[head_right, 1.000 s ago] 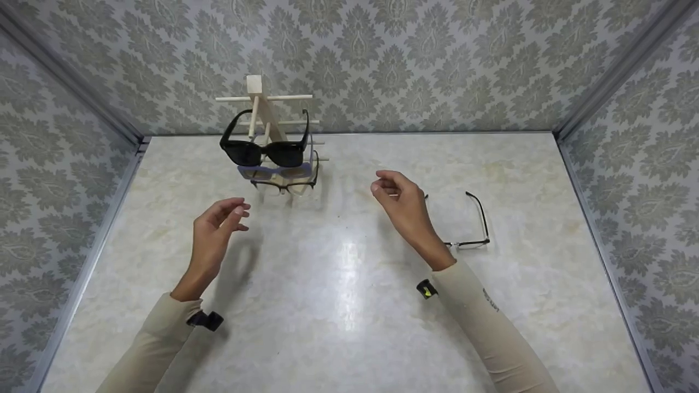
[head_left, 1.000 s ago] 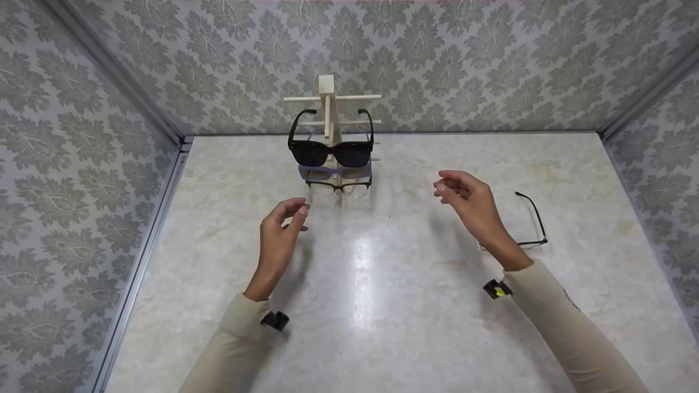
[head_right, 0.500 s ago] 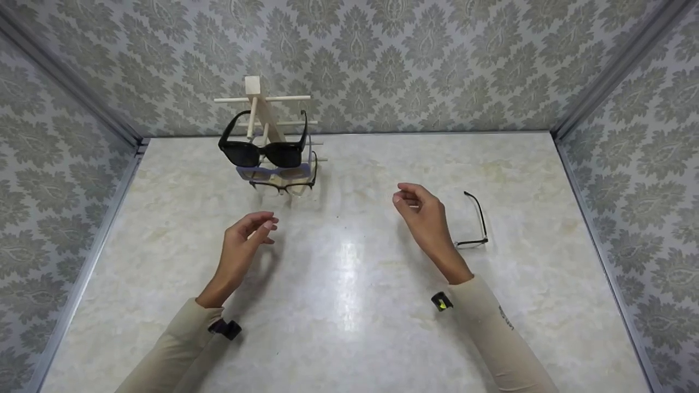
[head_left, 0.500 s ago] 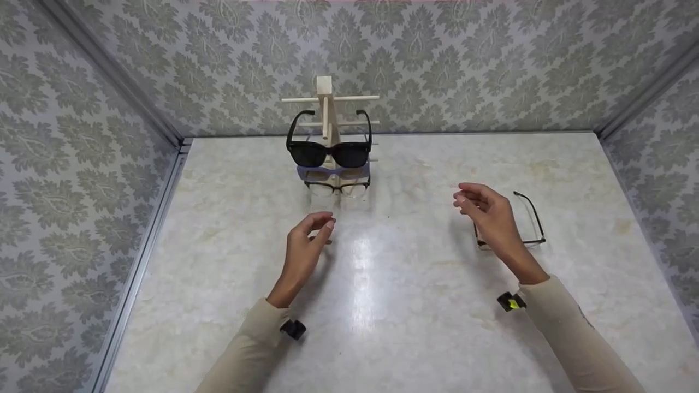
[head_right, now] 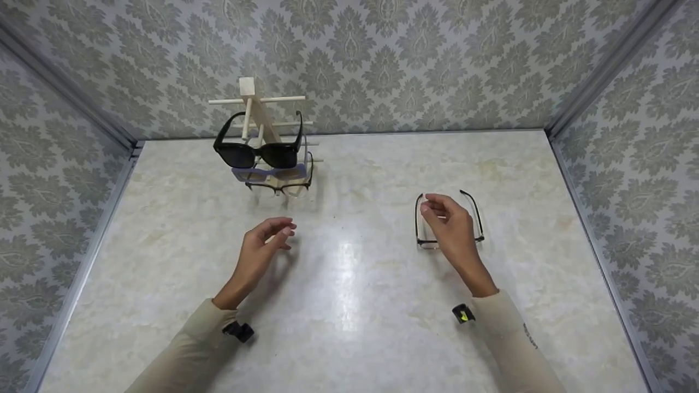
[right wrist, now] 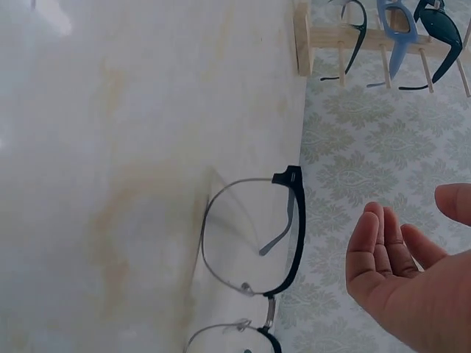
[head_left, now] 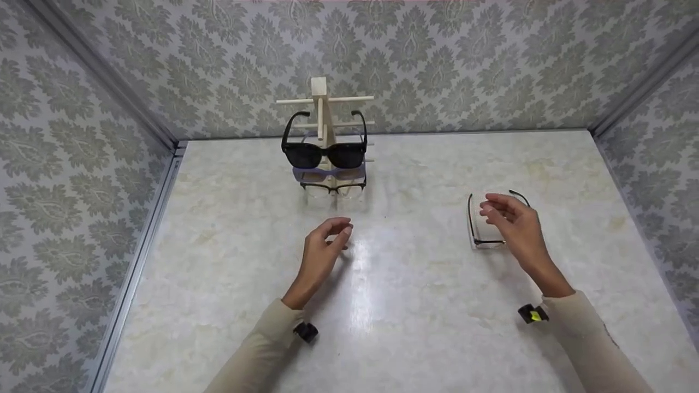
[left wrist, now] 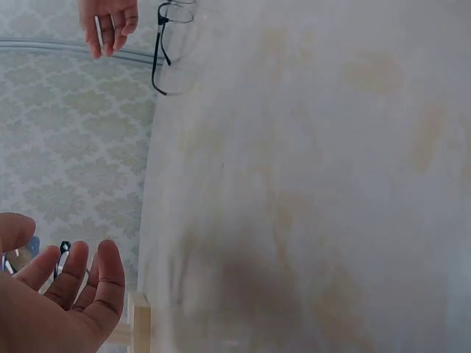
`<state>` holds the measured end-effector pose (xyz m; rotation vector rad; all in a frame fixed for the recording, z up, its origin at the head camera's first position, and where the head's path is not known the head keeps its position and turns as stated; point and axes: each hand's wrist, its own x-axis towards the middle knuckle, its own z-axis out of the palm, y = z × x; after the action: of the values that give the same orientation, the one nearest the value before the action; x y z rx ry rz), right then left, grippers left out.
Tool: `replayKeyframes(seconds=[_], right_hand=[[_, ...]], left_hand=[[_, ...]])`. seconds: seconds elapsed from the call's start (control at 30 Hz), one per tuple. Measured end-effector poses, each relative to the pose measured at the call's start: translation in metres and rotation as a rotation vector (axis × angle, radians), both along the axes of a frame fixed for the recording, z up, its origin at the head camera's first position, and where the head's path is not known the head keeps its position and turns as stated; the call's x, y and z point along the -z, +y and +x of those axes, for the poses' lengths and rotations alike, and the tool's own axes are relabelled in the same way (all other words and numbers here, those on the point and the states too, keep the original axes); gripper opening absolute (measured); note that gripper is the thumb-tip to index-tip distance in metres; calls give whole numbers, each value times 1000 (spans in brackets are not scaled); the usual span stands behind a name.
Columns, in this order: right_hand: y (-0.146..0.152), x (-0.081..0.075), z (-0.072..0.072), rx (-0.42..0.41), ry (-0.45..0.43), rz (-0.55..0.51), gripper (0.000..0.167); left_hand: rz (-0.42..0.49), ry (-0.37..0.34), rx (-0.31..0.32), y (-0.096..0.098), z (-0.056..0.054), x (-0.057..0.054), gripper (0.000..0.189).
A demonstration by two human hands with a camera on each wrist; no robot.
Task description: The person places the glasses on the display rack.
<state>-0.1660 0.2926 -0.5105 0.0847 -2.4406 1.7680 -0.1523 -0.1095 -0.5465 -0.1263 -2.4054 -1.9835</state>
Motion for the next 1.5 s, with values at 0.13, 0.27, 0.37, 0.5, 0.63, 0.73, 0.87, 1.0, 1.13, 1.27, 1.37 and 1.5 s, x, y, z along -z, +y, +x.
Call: replayKeyframes(seconds=[0.13,0.27,0.37,0.5,0.63,0.73,0.87,1.0,1.13,1.27,1.37,1.5], right_hand=[[11,2,2,14,0,38,39],[24,4,3,48,-1,66,39],[35,6,2,78,1,102,38],[54,8,1,122,12,148,37],[72,7,2,174,23,162,41],[84,8,5,202,32,160,42],[95,16,9,223,21,172,43],[101,29,13,229,-19,203,46],[102,39,18,232,-59,200,48],[101,44,22,223,-86,176,51],[102,46,24,217,-102,149,54],[105,48,28,200,-127,113,57]], left_hand=[[-2,-6,19,8,0,4,30],[-5,-5,45,15,0,8,30],[-14,0,67,21,0,9,31],[-15,4,104,29,2,10,33],[2,8,146,38,4,10,34],[13,7,164,45,5,11,33],[30,-6,186,55,6,12,33],[39,-14,214,66,7,14,33],[30,-14,241,77,6,14,33],[30,-17,248,88,3,12,32],[29,-24,247,95,1,12,32],[36,-36,267,103,-1,12,33]])
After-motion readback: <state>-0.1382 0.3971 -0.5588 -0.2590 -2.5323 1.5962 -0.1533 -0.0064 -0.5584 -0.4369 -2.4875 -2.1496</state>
